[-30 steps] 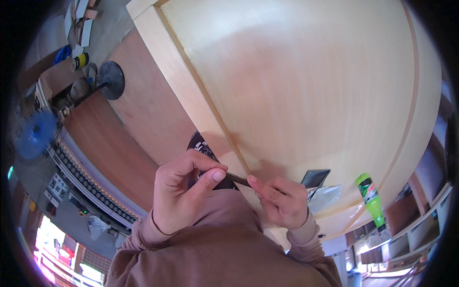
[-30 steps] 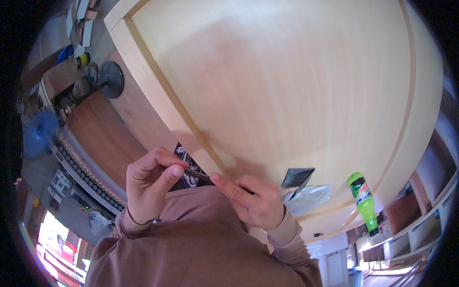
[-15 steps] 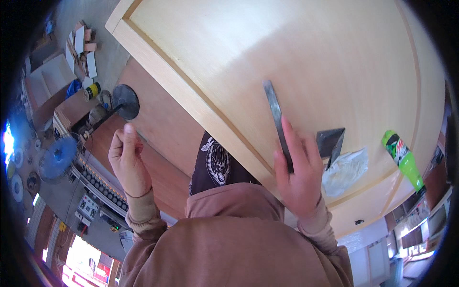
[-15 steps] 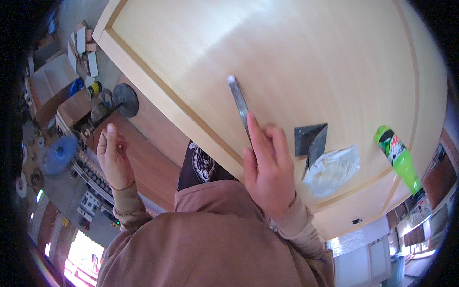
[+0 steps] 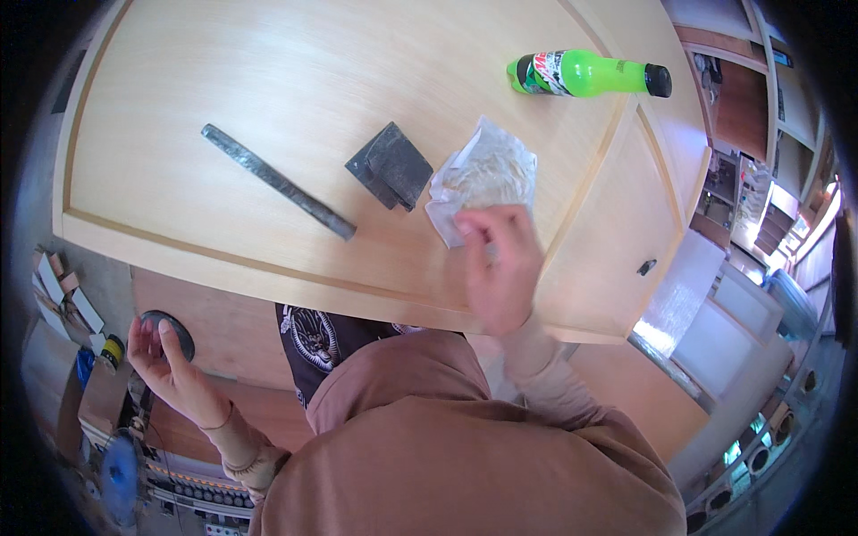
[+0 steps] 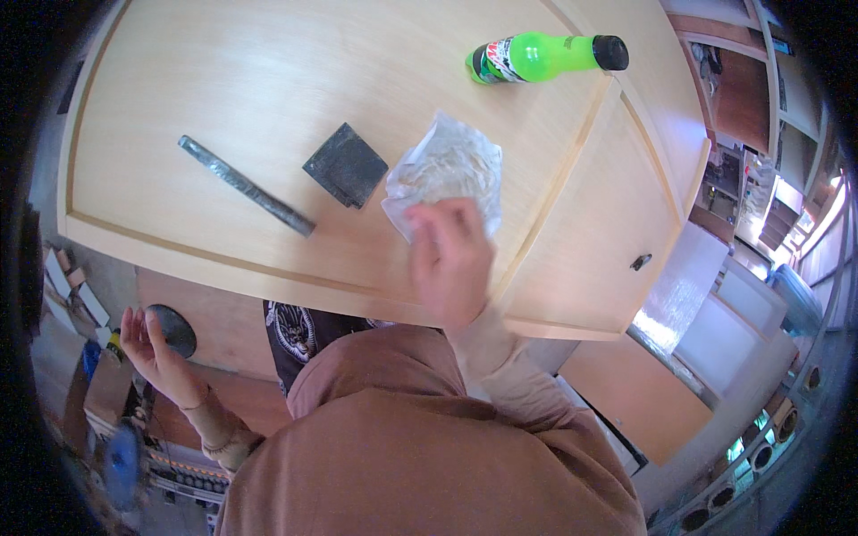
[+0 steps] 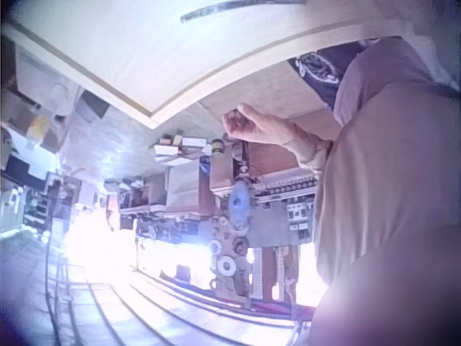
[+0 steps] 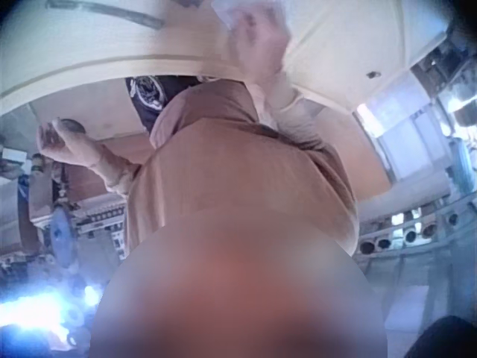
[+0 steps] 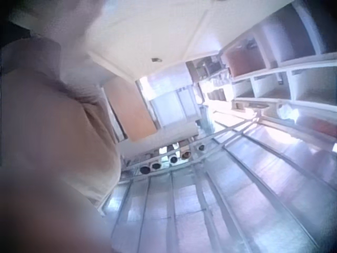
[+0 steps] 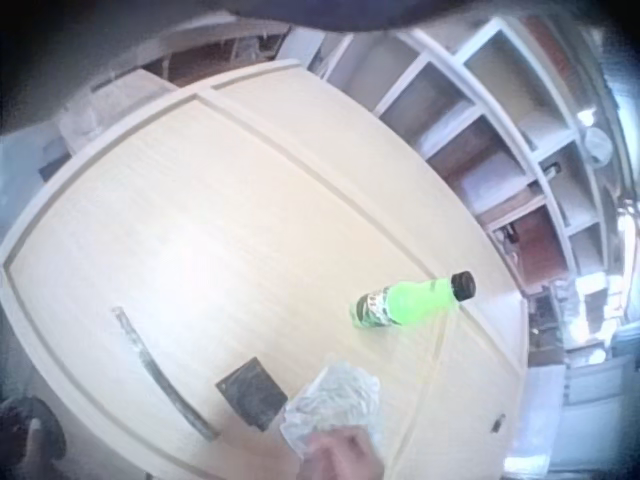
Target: The person applies a liquid from a green bottle to a light-colored wooden panel, wipes the surface with a white cloth, and then uses a metal scraper to smooth the edges and surface. The person repeatedly scrapes and wipes the panel throughout the clip.
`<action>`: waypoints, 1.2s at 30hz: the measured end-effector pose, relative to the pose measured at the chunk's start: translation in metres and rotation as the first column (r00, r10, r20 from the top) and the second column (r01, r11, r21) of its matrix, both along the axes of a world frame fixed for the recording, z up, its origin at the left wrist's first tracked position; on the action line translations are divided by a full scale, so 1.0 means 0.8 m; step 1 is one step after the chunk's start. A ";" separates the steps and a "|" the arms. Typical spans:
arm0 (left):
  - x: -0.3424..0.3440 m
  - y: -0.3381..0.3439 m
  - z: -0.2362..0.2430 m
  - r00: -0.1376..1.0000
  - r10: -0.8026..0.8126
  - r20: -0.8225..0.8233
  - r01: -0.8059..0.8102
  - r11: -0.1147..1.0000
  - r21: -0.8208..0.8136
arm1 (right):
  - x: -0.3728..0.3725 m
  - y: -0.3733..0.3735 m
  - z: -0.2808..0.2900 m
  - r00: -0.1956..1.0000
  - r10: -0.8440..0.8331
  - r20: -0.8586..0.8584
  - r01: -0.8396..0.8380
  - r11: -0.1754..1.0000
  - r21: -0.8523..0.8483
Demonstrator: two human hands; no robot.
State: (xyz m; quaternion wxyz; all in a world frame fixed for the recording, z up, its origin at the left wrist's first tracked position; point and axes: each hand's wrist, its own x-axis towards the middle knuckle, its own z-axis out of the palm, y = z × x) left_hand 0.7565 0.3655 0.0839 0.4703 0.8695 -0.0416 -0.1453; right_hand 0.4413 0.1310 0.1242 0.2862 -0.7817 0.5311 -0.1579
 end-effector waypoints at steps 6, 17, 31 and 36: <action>-0.015 -0.014 0.003 0.978 -0.156 0.136 0.167 0.983 -0.075 | -0.058 -0.027 -0.062 0.964 0.258 -0.065 -0.266 0.947 -0.180; -0.018 -0.029 -0.012 0.994 0.059 0.087 -0.047 0.990 -0.130 | 0.161 0.029 -0.027 0.776 0.528 0.345 -0.443 0.846 -0.297; -0.029 -0.092 0.008 0.640 -0.719 0.269 0.622 0.691 0.369 | 0.151 0.004 -0.046 0.955 0.271 -0.124 -0.256 0.958 0.128; -0.019 -0.104 0.010 0.624 -0.766 0.158 0.574 0.585 0.573 | 0.104 -0.023 -0.047 0.894 0.425 -0.139 -0.378 0.885 0.272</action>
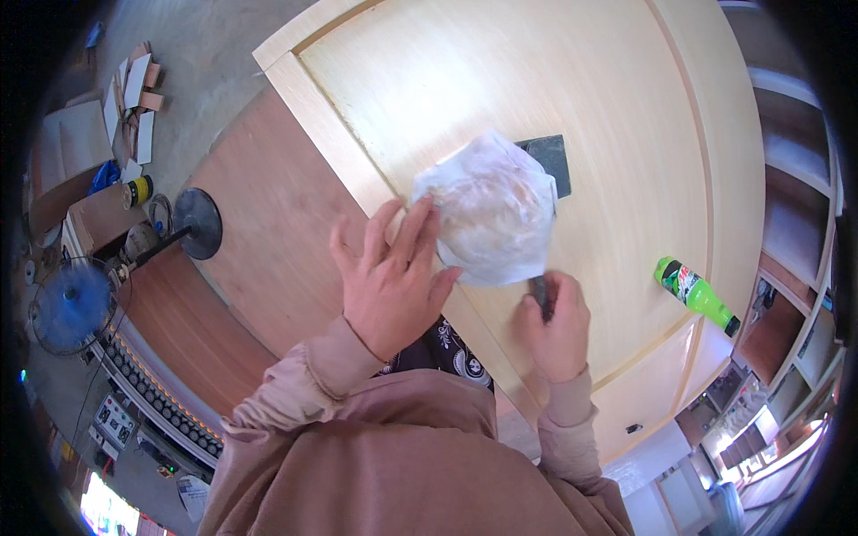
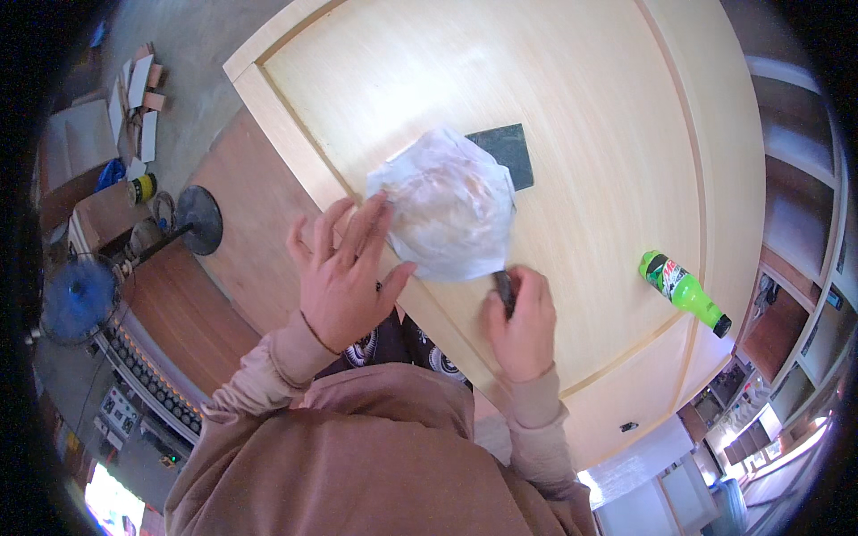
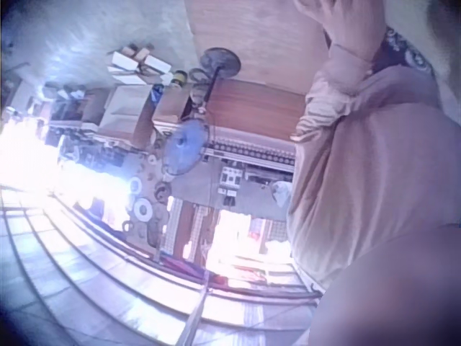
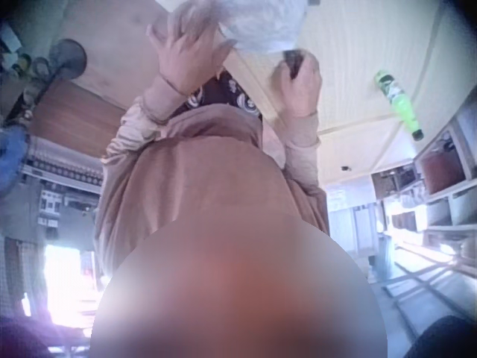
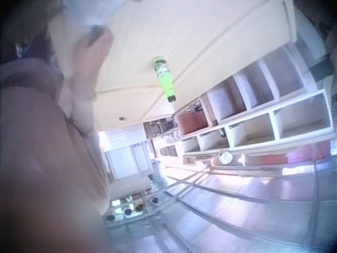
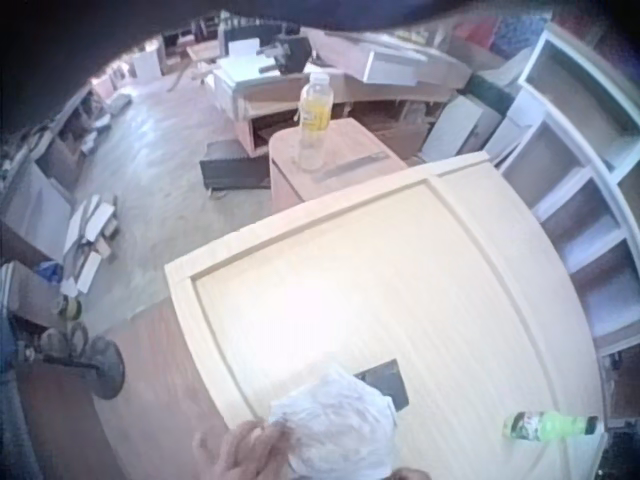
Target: The person applies a liquid from a green bottle to a light-colored wooden panel, wipes the surface with a white cloth, and then uses a metal scraper to smooth the edges and surface. The person repeatedly scrapes and wipes the panel throughout the clip.
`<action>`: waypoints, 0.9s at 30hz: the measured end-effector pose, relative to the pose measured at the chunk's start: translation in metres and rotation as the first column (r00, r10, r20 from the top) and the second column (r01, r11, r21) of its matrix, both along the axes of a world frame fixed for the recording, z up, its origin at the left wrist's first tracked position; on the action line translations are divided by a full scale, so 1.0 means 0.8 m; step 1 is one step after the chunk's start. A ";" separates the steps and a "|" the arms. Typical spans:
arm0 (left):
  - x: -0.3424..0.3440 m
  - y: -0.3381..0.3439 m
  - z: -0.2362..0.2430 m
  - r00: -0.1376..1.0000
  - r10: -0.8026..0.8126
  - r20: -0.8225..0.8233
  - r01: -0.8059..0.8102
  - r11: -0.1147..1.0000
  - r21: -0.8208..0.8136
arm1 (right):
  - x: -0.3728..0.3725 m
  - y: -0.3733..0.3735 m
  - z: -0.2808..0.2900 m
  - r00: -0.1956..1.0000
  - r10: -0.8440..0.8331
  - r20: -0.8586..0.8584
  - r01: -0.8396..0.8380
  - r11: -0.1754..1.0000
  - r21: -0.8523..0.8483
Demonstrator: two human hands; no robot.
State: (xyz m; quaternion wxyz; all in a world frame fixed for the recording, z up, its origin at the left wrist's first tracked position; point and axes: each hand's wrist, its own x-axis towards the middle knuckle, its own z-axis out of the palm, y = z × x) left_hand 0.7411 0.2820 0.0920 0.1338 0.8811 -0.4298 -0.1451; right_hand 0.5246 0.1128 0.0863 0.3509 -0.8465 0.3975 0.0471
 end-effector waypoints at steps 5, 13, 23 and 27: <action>0.010 0.017 0.000 0.998 -0.055 0.023 0.054 0.998 0.032 | -0.074 -0.029 0.071 0.962 -0.067 -0.264 0.051 0.997 -0.066; -0.003 0.024 -0.016 0.962 0.243 -0.122 -0.266 0.936 -0.230 | 0.018 -0.006 0.090 0.965 0.258 0.054 -0.244 0.952 -0.186; -0.021 0.023 -0.023 0.907 0.382 -0.177 -0.421 0.833 -0.358 | 0.098 -0.025 0.065 0.855 0.516 -0.059 -0.519 0.850 -0.095; -0.025 0.000 -0.009 0.865 -0.333 -0.375 0.012 0.762 -0.648 | 0.096 -0.035 0.047 0.835 0.547 0.056 -0.548 0.836 0.012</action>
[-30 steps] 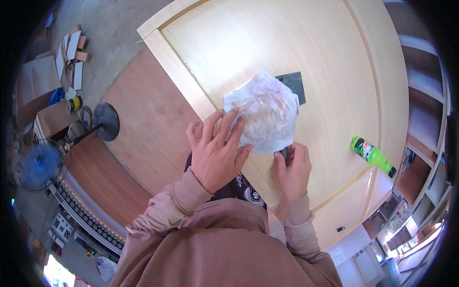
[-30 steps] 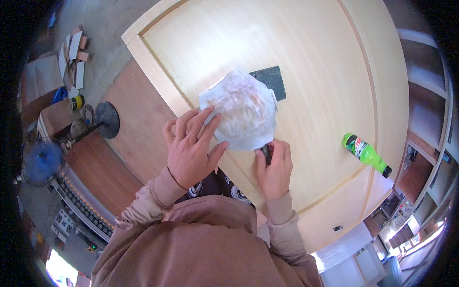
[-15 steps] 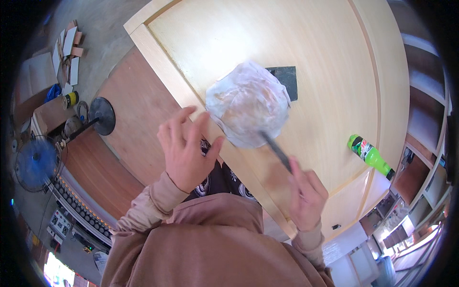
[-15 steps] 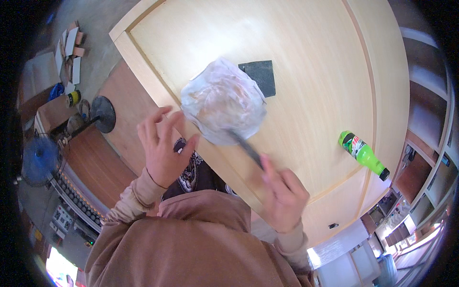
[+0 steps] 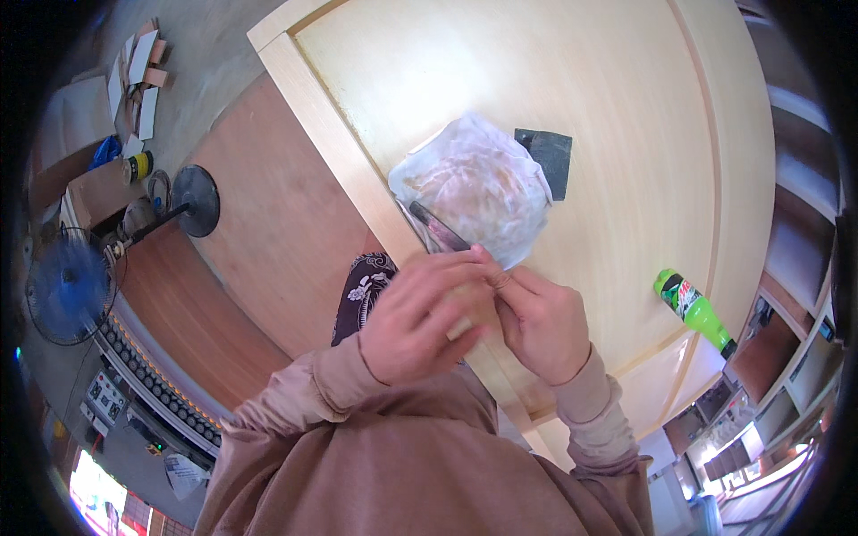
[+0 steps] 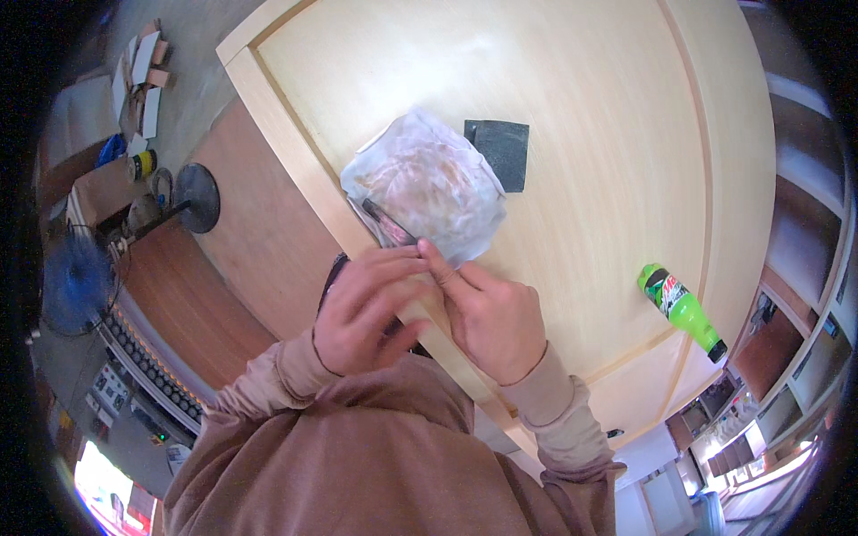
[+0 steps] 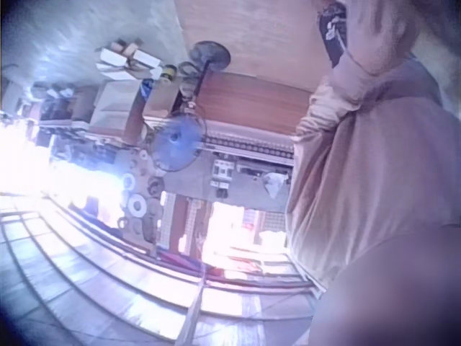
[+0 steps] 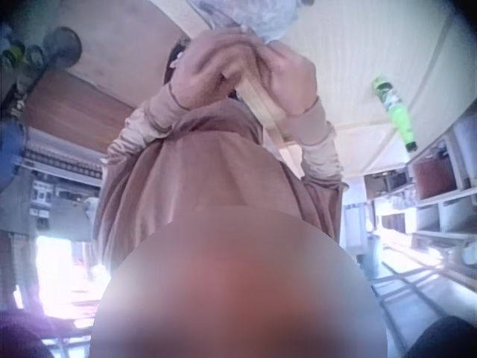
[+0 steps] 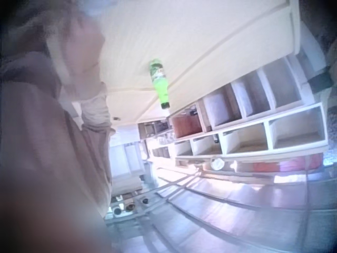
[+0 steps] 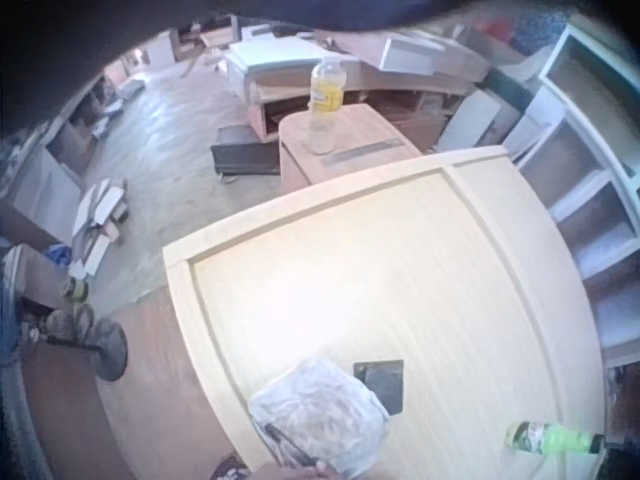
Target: The person applies a liquid from a green bottle to a light-colored wooden panel, wipes the surface with a white cloth, and then uses a metal scraper to smooth the edges and surface. The person repeatedly scrapes and wipes the panel throughout the clip.
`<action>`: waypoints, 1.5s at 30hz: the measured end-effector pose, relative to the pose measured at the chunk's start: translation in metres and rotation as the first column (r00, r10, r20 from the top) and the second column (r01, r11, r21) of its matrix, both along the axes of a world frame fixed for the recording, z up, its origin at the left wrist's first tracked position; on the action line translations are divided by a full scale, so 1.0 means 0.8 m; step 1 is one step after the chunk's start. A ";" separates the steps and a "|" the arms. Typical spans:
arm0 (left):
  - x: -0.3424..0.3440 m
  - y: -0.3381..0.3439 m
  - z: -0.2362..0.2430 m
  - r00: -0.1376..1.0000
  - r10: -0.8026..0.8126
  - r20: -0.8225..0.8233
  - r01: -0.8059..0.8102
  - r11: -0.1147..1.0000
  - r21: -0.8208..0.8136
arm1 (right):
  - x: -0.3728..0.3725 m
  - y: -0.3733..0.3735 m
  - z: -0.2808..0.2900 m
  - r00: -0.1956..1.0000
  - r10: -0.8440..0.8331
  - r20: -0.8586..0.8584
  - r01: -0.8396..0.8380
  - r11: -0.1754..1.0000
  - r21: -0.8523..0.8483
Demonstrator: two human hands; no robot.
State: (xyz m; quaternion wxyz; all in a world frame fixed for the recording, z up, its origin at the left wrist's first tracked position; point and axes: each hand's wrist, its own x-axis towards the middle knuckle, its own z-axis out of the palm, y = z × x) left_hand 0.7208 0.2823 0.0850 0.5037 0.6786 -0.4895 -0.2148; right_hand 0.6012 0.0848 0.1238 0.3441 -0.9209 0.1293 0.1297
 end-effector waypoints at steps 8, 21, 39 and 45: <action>0.007 -0.027 -0.007 0.990 -0.137 -0.034 0.142 0.961 0.236 | -0.002 -0.026 -0.025 1.000 0.022 0.018 -0.024 0.988 0.151; 0.064 -0.022 -0.061 0.381 0.735 -0.560 -0.591 0.660 0.464 | 0.058 0.034 -0.017 0.994 -0.106 0.014 0.103 0.985 0.139; 0.131 -0.078 -0.037 0.967 -0.239 0.087 0.212 0.947 0.241 | 0.072 0.030 -0.031 0.991 -0.109 -0.072 0.125 0.951 0.283; 0.118 -0.085 -0.012 0.938 -0.324 -0.123 0.345 0.906 0.246 | 0.080 0.032 0.001 0.980 -0.145 -0.135 0.178 0.946 0.271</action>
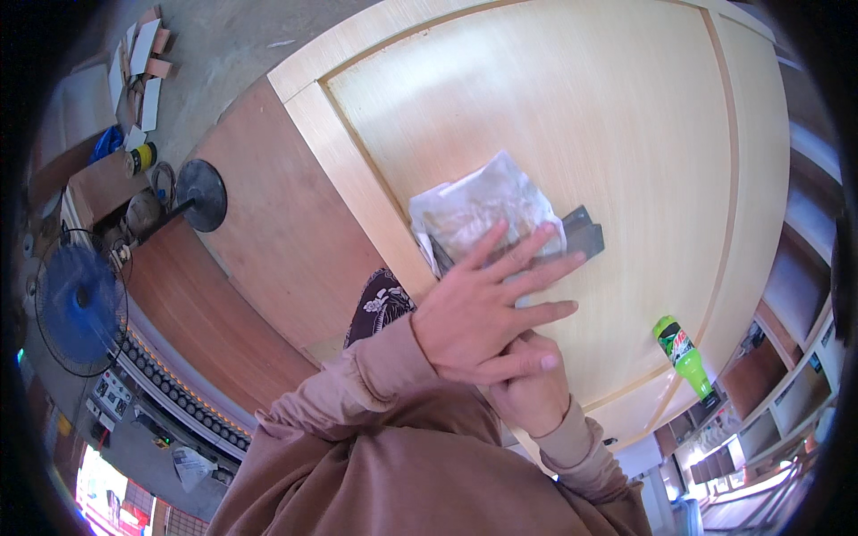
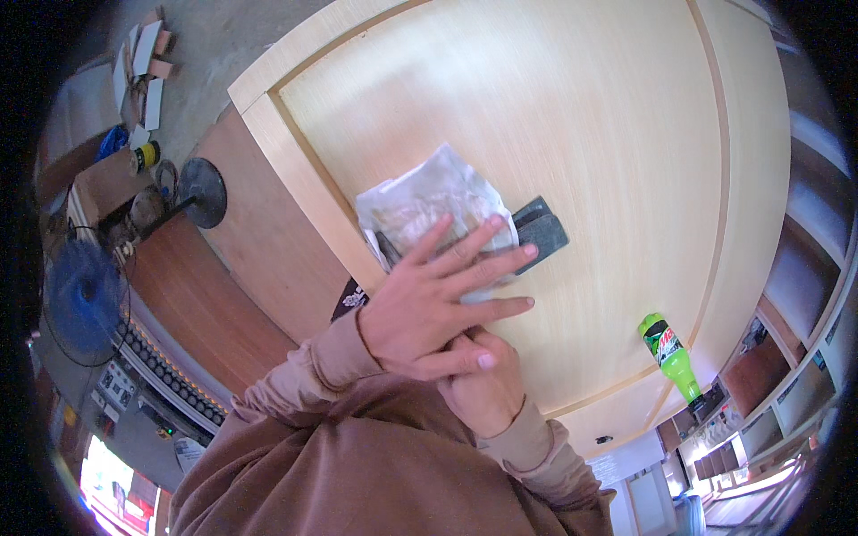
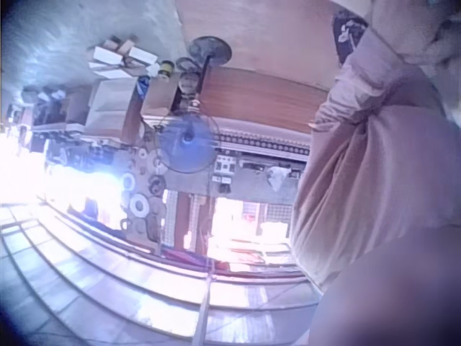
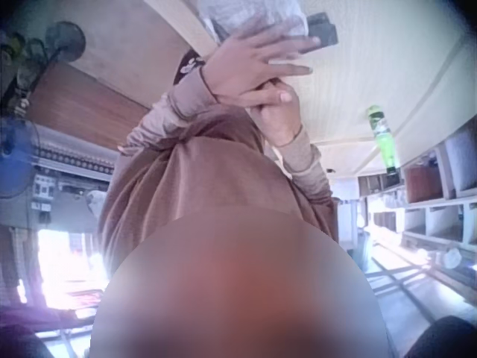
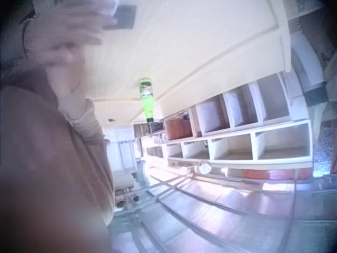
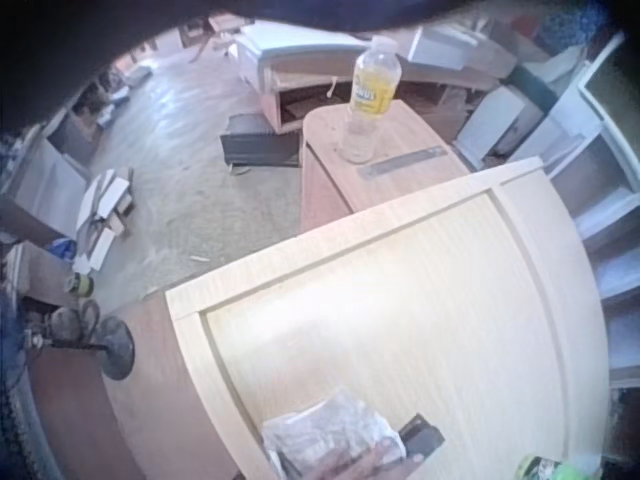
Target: The person applies a liquid from a green bottle to a light-colored wooden panel, wipes the surface with a white cloth, and then uses a metal scraper to smooth the edges and surface. The person repeatedly scrapes and wipes the panel throughout the clip.
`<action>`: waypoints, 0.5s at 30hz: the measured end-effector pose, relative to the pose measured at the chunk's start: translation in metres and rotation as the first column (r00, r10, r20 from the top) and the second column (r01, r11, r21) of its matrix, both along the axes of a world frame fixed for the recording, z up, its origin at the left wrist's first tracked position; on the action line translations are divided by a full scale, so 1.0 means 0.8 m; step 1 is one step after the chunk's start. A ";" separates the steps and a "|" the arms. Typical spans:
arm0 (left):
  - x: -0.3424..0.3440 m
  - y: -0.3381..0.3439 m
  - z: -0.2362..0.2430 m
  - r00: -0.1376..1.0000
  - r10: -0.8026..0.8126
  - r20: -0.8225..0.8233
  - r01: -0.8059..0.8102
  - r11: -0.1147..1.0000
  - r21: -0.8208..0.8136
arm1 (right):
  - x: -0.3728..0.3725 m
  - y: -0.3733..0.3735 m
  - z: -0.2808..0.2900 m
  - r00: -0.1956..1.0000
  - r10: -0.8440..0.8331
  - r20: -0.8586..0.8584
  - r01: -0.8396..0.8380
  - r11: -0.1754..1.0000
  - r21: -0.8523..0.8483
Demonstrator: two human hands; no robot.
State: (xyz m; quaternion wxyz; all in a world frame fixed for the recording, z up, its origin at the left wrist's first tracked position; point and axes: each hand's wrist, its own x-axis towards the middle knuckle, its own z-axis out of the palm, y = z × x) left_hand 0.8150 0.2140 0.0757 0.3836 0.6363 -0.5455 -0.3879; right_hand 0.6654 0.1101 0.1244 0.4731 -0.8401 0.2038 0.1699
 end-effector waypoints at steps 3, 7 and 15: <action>0.050 0.000 -0.012 0.976 0.149 0.160 -0.144 0.989 -0.040 | 0.042 -0.004 -0.020 0.998 0.052 0.035 -0.052 0.999 -0.016; 0.057 -0.008 0.001 0.989 0.099 0.108 -0.101 0.995 0.014 | 0.065 -0.013 0.005 0.996 0.066 -0.060 -0.068 0.997 -0.041; 0.062 -0.004 -0.019 0.927 0.361 0.101 -0.357 0.932 -0.061 | 0.087 -0.038 -0.007 0.982 0.179 -0.066 -0.179 0.984 -0.003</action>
